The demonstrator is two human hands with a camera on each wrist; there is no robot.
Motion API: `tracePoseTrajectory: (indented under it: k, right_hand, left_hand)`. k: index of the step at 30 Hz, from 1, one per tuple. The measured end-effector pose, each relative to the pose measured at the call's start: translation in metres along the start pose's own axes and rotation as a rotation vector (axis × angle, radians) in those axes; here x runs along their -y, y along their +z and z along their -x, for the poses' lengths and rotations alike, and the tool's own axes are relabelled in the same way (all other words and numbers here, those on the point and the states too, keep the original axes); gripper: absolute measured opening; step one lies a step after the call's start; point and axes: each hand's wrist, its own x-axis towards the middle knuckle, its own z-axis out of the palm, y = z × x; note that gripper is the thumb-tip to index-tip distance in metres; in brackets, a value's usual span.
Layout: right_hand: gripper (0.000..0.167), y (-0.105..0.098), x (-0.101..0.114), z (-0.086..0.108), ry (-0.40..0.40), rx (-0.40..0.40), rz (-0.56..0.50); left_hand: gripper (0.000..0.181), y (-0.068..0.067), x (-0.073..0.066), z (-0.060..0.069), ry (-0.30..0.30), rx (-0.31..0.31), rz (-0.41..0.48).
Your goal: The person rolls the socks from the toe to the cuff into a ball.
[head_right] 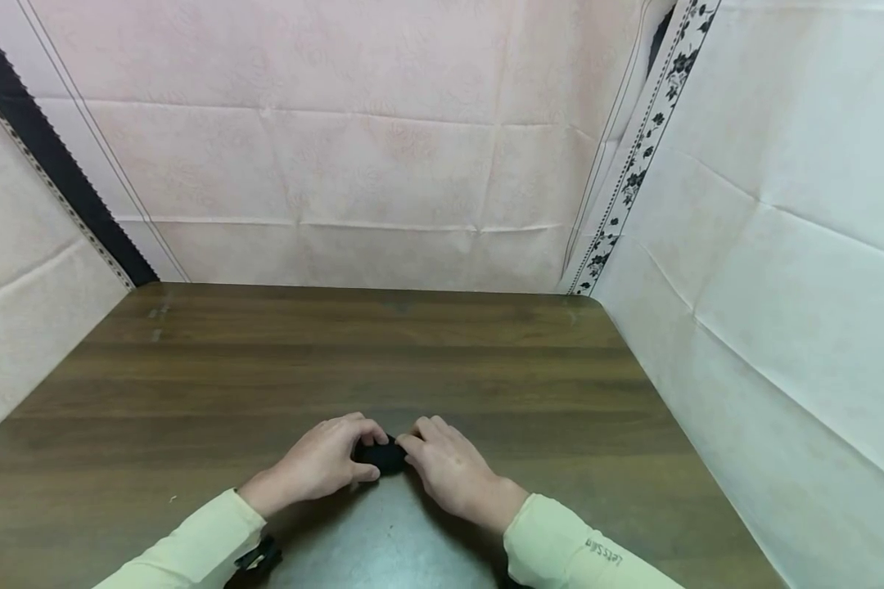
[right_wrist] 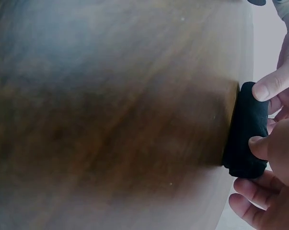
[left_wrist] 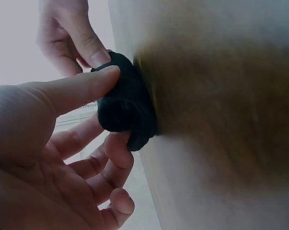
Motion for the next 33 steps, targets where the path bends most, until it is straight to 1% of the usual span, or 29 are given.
tracePoseTrajectory:
  k: [6,9,13,16,19,23,27,33]
  right_hand:
    - [0.027,-0.0036,-0.0003,-0.0012,0.016,0.027,-0.009]
    - [0.027,-0.0041,-0.0005,-0.001,0.024,0.018,-0.025]
    - [0.027,-0.0028,-0.0013,0.0,0.008,-0.042,-0.039]
    - [0.027,-0.0014,-0.0011,0.0007,-0.012,-0.095,-0.049]
    - [0.03,-0.0003,-0.0003,0.0011,-0.018,-0.121,-0.059]
    - [0.034,0.0007,0.0007,0.0009,-0.008,-0.114,-0.058]
    - [0.032,0.0008,0.0005,-0.0003,0.003,-0.101,-0.051]
    - [0.028,-0.0002,-0.001,-0.002,-0.003,-0.069,-0.041]
  left_hand:
    - [0.02,-0.0007,0.0009,-0.0011,0.021,-0.017,0.005]
    - [0.018,-0.0011,0.0009,-0.0004,0.039,-0.024,0.004]
    - [0.017,-0.002,0.0007,0.001,0.048,-0.014,0.003]
    - [0.017,-0.0027,0.0015,0.002,0.041,0.009,0.01]
    - [0.016,-0.0032,0.0031,0.0028,0.044,0.023,0.012]
    - [0.015,-0.0036,0.0044,0.0033,0.055,0.033,0.013]
    - [0.013,-0.0042,0.0043,0.0025,0.049,0.041,0.026]
    - [0.016,-0.0037,0.004,0.001,0.033,0.013,0.041]
